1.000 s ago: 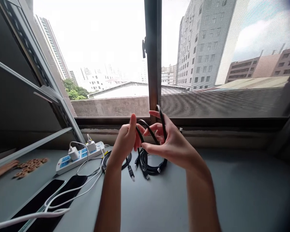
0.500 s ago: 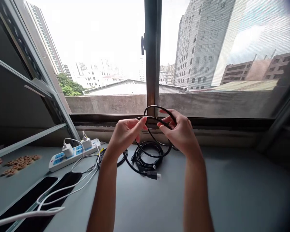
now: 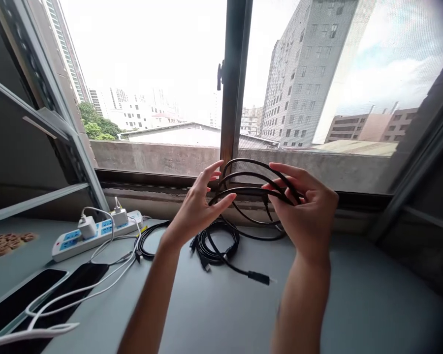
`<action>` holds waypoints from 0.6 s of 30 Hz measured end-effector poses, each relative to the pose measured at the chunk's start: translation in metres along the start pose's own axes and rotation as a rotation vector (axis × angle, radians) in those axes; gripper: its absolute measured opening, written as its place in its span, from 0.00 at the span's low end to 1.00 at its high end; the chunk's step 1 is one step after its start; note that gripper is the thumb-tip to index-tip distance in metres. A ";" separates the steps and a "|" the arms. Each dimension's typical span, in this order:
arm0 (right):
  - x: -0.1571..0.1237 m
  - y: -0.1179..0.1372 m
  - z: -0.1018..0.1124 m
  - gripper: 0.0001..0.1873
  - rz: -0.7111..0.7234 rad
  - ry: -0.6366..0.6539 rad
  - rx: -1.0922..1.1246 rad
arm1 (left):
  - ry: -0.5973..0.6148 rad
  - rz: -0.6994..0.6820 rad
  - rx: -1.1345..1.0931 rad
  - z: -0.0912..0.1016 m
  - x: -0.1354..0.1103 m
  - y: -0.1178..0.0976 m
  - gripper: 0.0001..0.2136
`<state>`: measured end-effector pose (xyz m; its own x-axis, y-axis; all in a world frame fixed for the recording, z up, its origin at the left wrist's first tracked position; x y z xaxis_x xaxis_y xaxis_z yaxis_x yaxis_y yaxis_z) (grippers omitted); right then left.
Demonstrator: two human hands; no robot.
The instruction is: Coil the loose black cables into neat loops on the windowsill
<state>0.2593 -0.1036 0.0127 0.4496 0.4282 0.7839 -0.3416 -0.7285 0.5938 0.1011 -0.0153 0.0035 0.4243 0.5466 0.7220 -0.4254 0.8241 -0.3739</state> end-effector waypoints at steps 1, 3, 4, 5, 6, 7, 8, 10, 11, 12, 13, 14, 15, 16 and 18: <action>-0.001 0.004 -0.002 0.18 0.004 0.014 0.014 | -0.015 0.009 -0.019 -0.004 0.002 0.003 0.28; -0.004 0.010 -0.006 0.18 0.010 0.048 0.039 | -0.078 0.033 -0.071 -0.011 0.006 0.007 0.27; -0.005 0.012 -0.008 0.18 0.011 0.065 0.052 | -0.130 0.050 -0.096 -0.012 0.008 0.009 0.24; -0.006 0.013 -0.010 0.18 0.011 0.077 0.064 | -0.189 0.065 -0.116 -0.012 0.009 0.010 0.19; -0.006 0.013 -0.012 0.18 0.010 0.087 0.080 | -0.245 0.083 -0.134 -0.011 0.009 0.011 0.12; -0.006 0.011 -0.014 0.18 0.006 0.099 0.100 | -0.290 0.111 -0.154 -0.009 0.009 0.012 0.08; -0.005 0.008 -0.016 0.18 -0.001 0.114 0.120 | -0.318 0.145 -0.177 -0.008 0.009 0.012 0.11; -0.002 -0.001 -0.019 0.19 -0.027 0.157 0.143 | -0.323 0.215 -0.248 -0.004 0.007 0.013 0.20; -0.001 -0.007 -0.021 0.20 -0.039 0.189 0.143 | -0.315 0.247 -0.288 -0.002 0.006 0.014 0.22; 0.001 -0.012 -0.023 0.20 -0.055 0.226 0.137 | -0.317 0.271 -0.319 -0.001 0.005 0.014 0.23; 0.002 -0.017 -0.025 0.19 -0.076 0.263 0.129 | -0.327 0.283 -0.339 0.001 0.003 0.014 0.24; 0.002 -0.021 -0.028 0.19 -0.097 0.298 0.122 | -0.343 0.287 -0.348 0.003 0.002 0.014 0.24; 0.002 -0.023 -0.030 0.19 -0.111 0.321 0.117 | -0.367 0.287 -0.349 0.005 0.001 0.013 0.24; 0.002 -0.023 -0.032 0.20 -0.118 0.326 0.112 | -0.391 0.282 -0.340 0.006 0.001 0.012 0.24; 0.000 -0.020 -0.035 0.19 -0.119 0.291 0.103 | -0.426 0.260 -0.308 0.007 0.000 0.009 0.24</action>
<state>0.2369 -0.0705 0.0073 0.2220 0.6374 0.7378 -0.2090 -0.7080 0.6745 0.0920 -0.0094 0.0042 -0.0489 0.6809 0.7307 -0.1932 0.7113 -0.6758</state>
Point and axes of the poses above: each hand's wrist, its own x-axis towards the middle knuckle, its own z-axis out of the back of the hand, y = z × x, the point moved 2 cm from there along x, towards the middle knuckle, and after that the axes turned 12 degrees about x, right-handed, at the moved point
